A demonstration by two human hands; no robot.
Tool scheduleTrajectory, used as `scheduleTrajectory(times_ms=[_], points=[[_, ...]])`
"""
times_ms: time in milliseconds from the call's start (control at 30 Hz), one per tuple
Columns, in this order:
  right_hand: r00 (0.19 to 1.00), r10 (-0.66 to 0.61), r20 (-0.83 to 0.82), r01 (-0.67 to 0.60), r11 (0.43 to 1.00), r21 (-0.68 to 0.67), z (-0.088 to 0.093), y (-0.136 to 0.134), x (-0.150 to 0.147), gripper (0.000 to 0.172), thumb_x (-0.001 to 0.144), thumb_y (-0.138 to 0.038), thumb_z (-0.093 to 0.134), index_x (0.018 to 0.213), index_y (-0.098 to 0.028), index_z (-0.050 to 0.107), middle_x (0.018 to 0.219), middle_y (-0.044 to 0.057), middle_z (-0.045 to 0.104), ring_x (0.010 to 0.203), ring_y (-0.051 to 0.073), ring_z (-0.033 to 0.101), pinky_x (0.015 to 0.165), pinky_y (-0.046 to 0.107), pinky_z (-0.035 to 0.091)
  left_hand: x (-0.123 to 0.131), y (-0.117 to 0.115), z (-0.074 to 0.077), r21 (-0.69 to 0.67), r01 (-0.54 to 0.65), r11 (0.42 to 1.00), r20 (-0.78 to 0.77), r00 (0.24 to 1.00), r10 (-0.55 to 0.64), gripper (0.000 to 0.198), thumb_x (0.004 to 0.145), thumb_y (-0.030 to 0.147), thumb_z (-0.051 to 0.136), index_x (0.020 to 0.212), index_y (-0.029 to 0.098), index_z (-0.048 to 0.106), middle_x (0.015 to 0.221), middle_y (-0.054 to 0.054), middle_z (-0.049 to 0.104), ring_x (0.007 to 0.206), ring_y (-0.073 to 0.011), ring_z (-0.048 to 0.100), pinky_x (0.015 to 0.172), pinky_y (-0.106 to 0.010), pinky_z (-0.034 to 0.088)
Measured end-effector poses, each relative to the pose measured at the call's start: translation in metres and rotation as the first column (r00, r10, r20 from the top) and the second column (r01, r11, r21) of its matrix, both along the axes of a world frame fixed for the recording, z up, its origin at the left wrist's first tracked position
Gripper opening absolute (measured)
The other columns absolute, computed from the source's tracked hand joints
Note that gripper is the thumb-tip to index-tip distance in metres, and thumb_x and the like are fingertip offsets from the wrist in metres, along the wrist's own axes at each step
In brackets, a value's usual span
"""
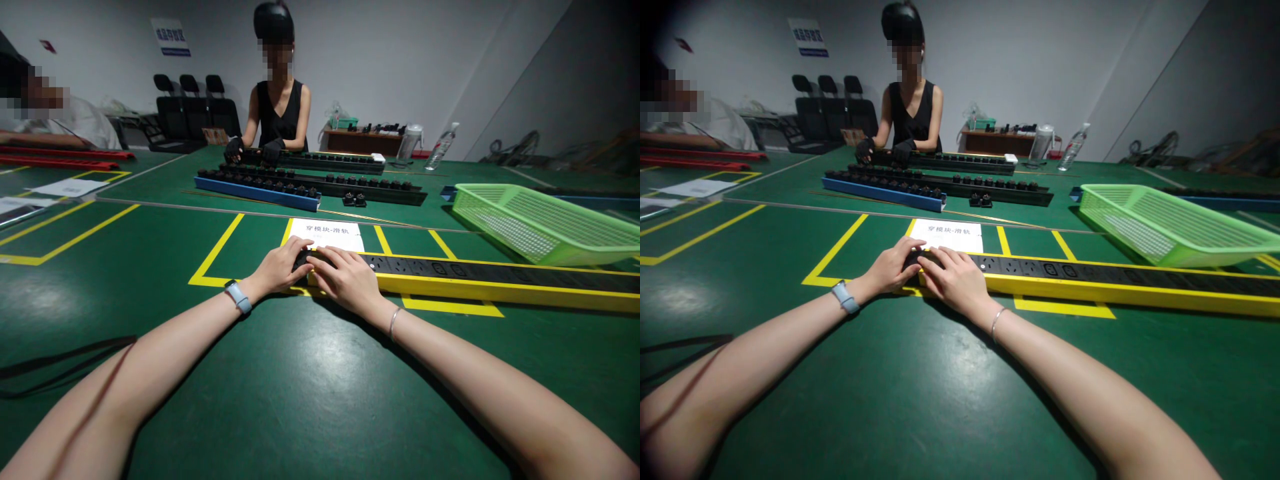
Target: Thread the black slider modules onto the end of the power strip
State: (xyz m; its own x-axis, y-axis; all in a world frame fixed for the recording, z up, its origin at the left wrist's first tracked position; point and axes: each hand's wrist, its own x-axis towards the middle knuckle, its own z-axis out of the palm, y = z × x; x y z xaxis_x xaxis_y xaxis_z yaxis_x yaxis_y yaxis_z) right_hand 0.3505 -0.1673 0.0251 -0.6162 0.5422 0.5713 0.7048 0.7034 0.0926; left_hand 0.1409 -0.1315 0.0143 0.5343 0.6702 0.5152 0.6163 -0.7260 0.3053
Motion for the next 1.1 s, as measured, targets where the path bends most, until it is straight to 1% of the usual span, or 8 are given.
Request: scheduleTrajectory(times_ms=[300,433,633,733,800,900,1000,1100], points=[[1.0,0.0,-0.011,0.0,1.0,0.003,-0.0017,0.0014,0.0001,0.034,0.095,-0.035,0.046,0.125,-0.024,0.058,0.131,0.009,0.057,0.12,0.024,0.051,0.094,0.039,0.043,-0.0002,-0.0012,0.0008,-0.007,-0.027,1.0,0.015,1.0,0.028,0.046,0.093,0.05,0.038,0.127,0.019,0.043,0.114,-0.01,0.054,0.101,-0.0218,0.058,0.084,-0.036,0.052],[1.0,0.006,-0.02,-0.006,1.0,-0.002,-0.0021,0.0017,0.0004,0.034,0.094,-0.035,0.047,0.123,-0.023,0.059,0.13,0.009,0.058,0.119,0.024,0.051,0.094,0.039,0.043,-0.0002,-0.0008,0.0001,0.023,-0.049,0.999,0.033,0.998,0.049,0.046,0.094,0.051,0.036,0.126,0.019,0.044,0.112,-0.009,0.055,0.099,-0.0211,0.059,0.081,-0.034,0.052],[1.0,0.013,-0.025,-0.013,1.0,0.001,-0.0035,0.0028,0.0011,0.033,0.094,-0.033,0.047,0.122,-0.021,0.059,0.129,0.009,0.059,0.119,0.025,0.051,0.094,0.039,0.042,-0.002,0.0011,-0.0023,0.063,-0.171,0.983,0.089,0.982,0.165,0.044,0.096,0.05,0.03,0.12,0.019,0.049,0.099,-0.006,0.056,0.083,-0.0173,0.06,0.068,-0.027,0.048],[1.0,0.015,-0.025,-0.015,1.0,-0.001,-0.0037,0.0027,0.0011,0.033,0.094,-0.033,0.047,0.122,-0.02,0.059,0.129,0.009,0.059,0.119,0.025,0.051,0.093,0.039,0.043,-0.0027,0.0015,-0.0032,0.099,-0.216,0.971,0.127,0.971,0.203,0.043,0.097,0.049,0.027,0.116,0.019,0.052,0.092,-0.005,0.058,0.078,-0.0159,0.059,0.066,-0.026,0.046],[1.0,0.017,-0.025,-0.017,1.0,-0.003,-0.0037,0.0027,0.0009,0.033,0.094,-0.033,0.047,0.122,-0.02,0.059,0.129,0.009,0.059,0.119,0.025,0.051,0.093,0.039,0.043,-0.0031,0.0018,-0.0043,0.124,-0.219,0.968,0.137,0.97,0.202,0.042,0.097,0.047,0.027,0.112,0.018,0.053,0.085,-0.004,0.061,0.074,-0.0152,0.06,0.064,-0.025,0.044],[0.999,0.021,-0.029,-0.021,1.0,-0.002,-0.0039,0.0029,0.0003,0.033,0.093,-0.033,0.048,0.122,-0.02,0.059,0.129,0.01,0.059,0.119,0.025,0.051,0.092,0.039,0.043,-0.0038,0.0019,-0.0064,0.159,-0.201,0.967,0.11,0.977,0.185,0.041,0.098,0.044,0.026,0.106,0.018,0.056,0.072,-0.002,0.063,0.063,-0.014,0.061,0.058,-0.023,0.04],[0.999,0.024,-0.03,-0.023,1.0,0.002,-0.0042,0.0031,0.0002,0.033,0.093,-0.032,0.048,0.122,-0.02,0.059,0.128,0.01,0.059,0.119,0.025,0.051,0.092,0.04,0.043,-0.0043,0.001,-0.0071,0.214,-0.179,0.96,0.085,0.983,0.164,0.042,0.099,0.043,0.026,0.1,0.017,0.059,0.067,-0.001,0.064,0.056,-0.0128,0.06,0.054,-0.022,0.038],[0.999,0.031,-0.035,-0.031,1.0,0.008,-0.0043,0.0032,0.0004,0.032,0.093,-0.032,0.049,0.121,-0.019,0.059,0.128,0.011,0.059,0.119,0.025,0.052,0.092,0.04,0.043,-0.0043,-0.0007,-0.0056,0.255,-0.171,0.952,0.101,0.984,0.15,0.042,0.099,0.041,0.026,0.097,0.017,0.06,0.063,-0.001,0.063,0.051,-0.0111,0.058,0.052,-0.021,0.037]])
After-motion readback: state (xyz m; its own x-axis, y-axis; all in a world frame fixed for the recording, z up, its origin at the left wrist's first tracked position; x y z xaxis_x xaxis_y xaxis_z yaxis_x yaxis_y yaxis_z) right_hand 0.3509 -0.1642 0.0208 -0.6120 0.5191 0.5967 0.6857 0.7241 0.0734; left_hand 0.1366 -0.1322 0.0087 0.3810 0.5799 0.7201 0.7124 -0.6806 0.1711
